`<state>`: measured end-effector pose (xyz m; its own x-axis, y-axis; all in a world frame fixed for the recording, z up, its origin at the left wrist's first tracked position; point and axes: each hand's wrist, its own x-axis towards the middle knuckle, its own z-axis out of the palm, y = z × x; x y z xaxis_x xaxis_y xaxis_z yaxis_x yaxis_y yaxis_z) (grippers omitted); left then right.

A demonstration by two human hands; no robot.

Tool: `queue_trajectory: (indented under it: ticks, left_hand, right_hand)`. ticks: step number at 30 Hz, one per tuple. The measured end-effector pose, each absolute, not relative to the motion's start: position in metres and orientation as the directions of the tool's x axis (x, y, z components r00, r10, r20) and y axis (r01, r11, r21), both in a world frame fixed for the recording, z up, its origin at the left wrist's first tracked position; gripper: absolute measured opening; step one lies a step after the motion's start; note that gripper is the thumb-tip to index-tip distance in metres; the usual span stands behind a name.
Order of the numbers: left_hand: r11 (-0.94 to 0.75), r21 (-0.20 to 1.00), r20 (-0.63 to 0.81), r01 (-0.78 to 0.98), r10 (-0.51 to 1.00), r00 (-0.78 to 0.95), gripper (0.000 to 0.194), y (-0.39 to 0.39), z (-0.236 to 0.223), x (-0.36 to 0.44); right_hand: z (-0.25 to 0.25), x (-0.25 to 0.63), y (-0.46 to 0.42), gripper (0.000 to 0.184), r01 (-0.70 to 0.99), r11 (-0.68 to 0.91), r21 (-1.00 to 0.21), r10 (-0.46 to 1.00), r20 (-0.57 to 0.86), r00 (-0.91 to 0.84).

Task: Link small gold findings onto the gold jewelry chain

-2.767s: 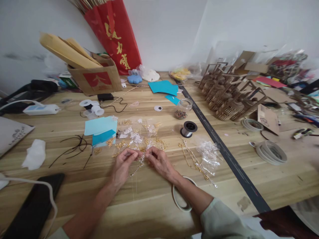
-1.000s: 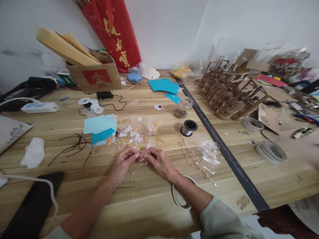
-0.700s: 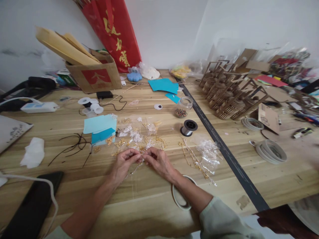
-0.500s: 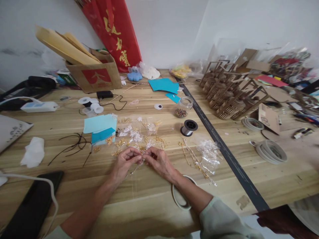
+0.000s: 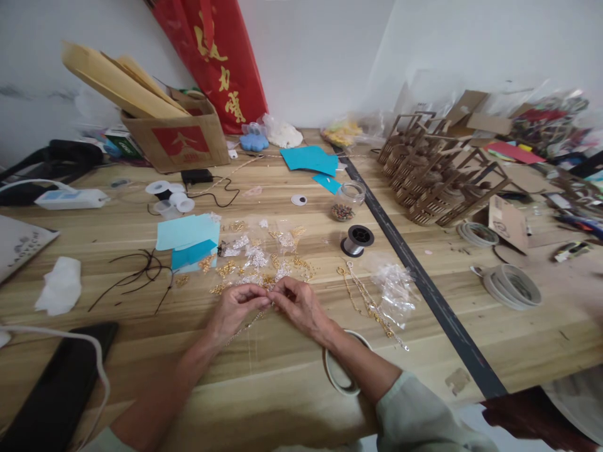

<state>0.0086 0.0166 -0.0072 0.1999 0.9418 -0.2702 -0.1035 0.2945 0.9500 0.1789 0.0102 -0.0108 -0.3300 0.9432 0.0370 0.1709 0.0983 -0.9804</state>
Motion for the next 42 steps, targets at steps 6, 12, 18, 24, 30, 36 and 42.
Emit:
queue_trajectory:
  ticks: [6,12,18,24,30,36,42]
  left_hand:
    - [0.282,0.957,-0.265,-0.071,0.946,0.185,0.009,0.016,-0.007,0.01]
    - [0.228,0.973,-0.222,-0.018,0.96,0.168,0.008,0.014,-0.015,0.012]
    - [0.176,0.984,-0.176,0.012,0.97,0.169,0.012,0.013,-0.021,0.012]
    - [0.153,0.988,-0.149,-0.002,0.965,0.215,0.022,0.011,-0.02,0.013]
    - [0.166,0.986,-0.154,-0.032,0.958,0.242,0.027,0.01,-0.017,0.013]
    - [0.159,0.987,-0.145,-0.039,0.958,0.248,0.026,0.01,-0.015,0.013]
    - [0.107,0.993,-0.094,-0.042,0.967,0.238,0.017,0.013,-0.011,0.007]
  right_hand:
    - [-0.009,0.178,0.01,0.029,0.27,0.207,-0.94,0.938,0.112,-0.328]
    - [-0.006,0.177,0.007,0.024,0.39,0.417,-0.821,0.886,0.271,-0.377]
    - [-0.009,0.177,0.006,0.024,0.5,0.597,-0.628,0.791,0.354,-0.5]
    - [-0.007,0.181,0.007,0.026,0.563,0.7,-0.44,0.712,0.376,-0.592]
    - [-0.005,0.182,0.007,0.026,0.548,0.706,-0.447,0.706,0.386,-0.594]
    - [-0.008,0.182,0.006,0.022,0.523,0.681,-0.513,0.724,0.36,-0.589]
    - [-0.001,0.18,0.006,0.015,0.394,0.521,-0.757,0.834,0.351,-0.427]
